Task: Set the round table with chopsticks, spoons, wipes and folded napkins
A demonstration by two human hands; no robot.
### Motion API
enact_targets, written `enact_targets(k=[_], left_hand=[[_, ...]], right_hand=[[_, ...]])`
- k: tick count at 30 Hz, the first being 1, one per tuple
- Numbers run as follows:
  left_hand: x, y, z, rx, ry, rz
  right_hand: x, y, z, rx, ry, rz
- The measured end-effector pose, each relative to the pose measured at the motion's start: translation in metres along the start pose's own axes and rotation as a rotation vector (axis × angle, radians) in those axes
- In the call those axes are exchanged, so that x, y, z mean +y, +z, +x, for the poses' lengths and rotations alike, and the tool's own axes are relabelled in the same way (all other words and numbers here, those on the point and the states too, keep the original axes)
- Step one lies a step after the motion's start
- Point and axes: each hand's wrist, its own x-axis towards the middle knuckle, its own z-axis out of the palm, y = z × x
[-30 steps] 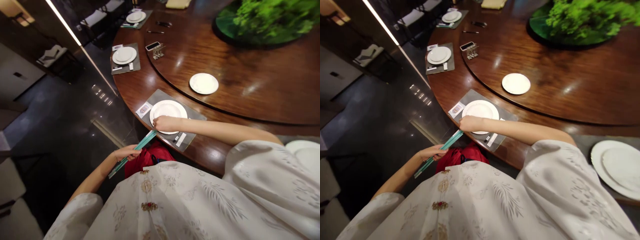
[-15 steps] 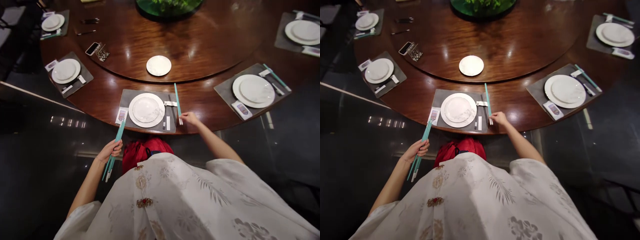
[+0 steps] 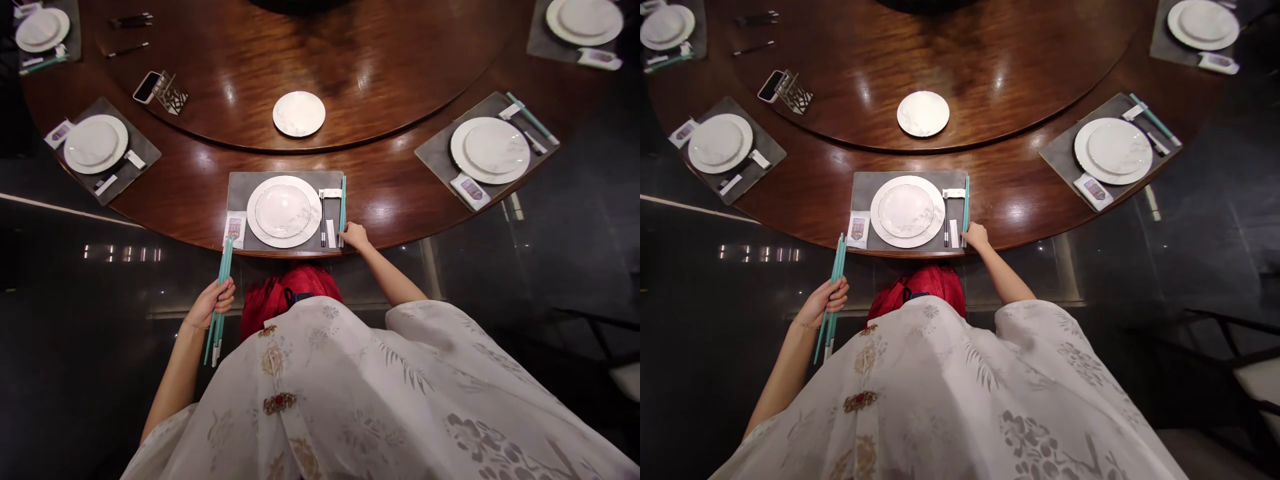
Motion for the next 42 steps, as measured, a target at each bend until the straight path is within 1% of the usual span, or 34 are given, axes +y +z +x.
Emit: enact_targets(k=[3, 9, 12, 14, 15, 17, 19, 23, 29, 31, 33, 34, 36, 37, 38, 39, 40, 42], left_hand=[[-0.002, -0.001, -0.003, 0.013, 0.008, -0.007], [-0.007, -0.001, -0.004, 0.049, 0.023, -0.03], [-0.011, 0.0, -0.004, 0.068, 0.025, -0.033], [-0.014, 0.002, -0.004, 0.076, 0.026, -0.037], [-0.016, 0.003, -0.004, 0.077, 0.027, -0.04], [-0.018, 0.006, -0.004, 0.078, 0.032, -0.045], [-0.02, 0.009, -0.004, 0.078, 0.038, -0.05], [-0.021, 0.01, -0.006, 0.061, 0.046, -0.054], [-0.019, 0.01, -0.008, 0.03, 0.082, -0.084], [-0.015, 0.01, -0.009, 0.025, 0.121, -0.122], [-0.007, 0.008, -0.011, 0.045, 0.194, -0.168], [-0.001, 0.006, -0.011, 0.067, 0.243, -0.193], [0.012, 0.0, -0.013, 0.138, 0.355, -0.248], [0.02, -0.004, -0.015, 0.187, 0.415, -0.279], [0.028, -0.01, -0.017, 0.241, 0.477, -0.312], [0.036, -0.016, -0.02, 0.293, 0.537, -0.344], [0.043, -0.022, -0.023, 0.338, 0.595, -0.371], [0.056, -0.034, -0.033, 0.407, 0.694, -0.406]], right_hand=[[-0.003, 0.002, 0.001, 0.018, -0.031, -0.139], [-0.006, 0.003, -0.004, -0.012, -0.027, -0.22], [-0.013, 0.001, -0.012, 0.079, -0.006, -0.227], [-0.019, 0.002, -0.018, 0.129, -0.025, -0.208], [-0.023, 0.003, -0.019, 0.124, -0.039, -0.191], [-0.03, 0.008, -0.02, 0.067, -0.052, -0.15], [-0.035, 0.014, -0.019, 0.02, -0.036, -0.117], [-0.04, 0.024, -0.015, -0.017, -0.018, -0.083], [-0.04, 0.021, -0.019, -0.052, -0.014, -0.065], [-0.042, 0.018, -0.024, -0.04, 0.001, -0.079], [-0.05, 0.014, -0.033, 0.02, -0.005, -0.106], [-0.059, 0.013, -0.04, 0.062, -0.037, -0.106], [-0.086, 0.01, -0.06, 0.11, -0.171, -0.034], [-0.105, 0.009, -0.074, 0.086, -0.263, 0.049], [-0.126, 0.009, -0.091, 0.015, -0.357, 0.161], [-0.149, 0.01, -0.111, -0.103, -0.444, 0.288], [-0.172, 0.011, -0.134, -0.269, -0.521, 0.415], [-0.217, 0.016, -0.181, -0.68, -0.639, 0.599]])
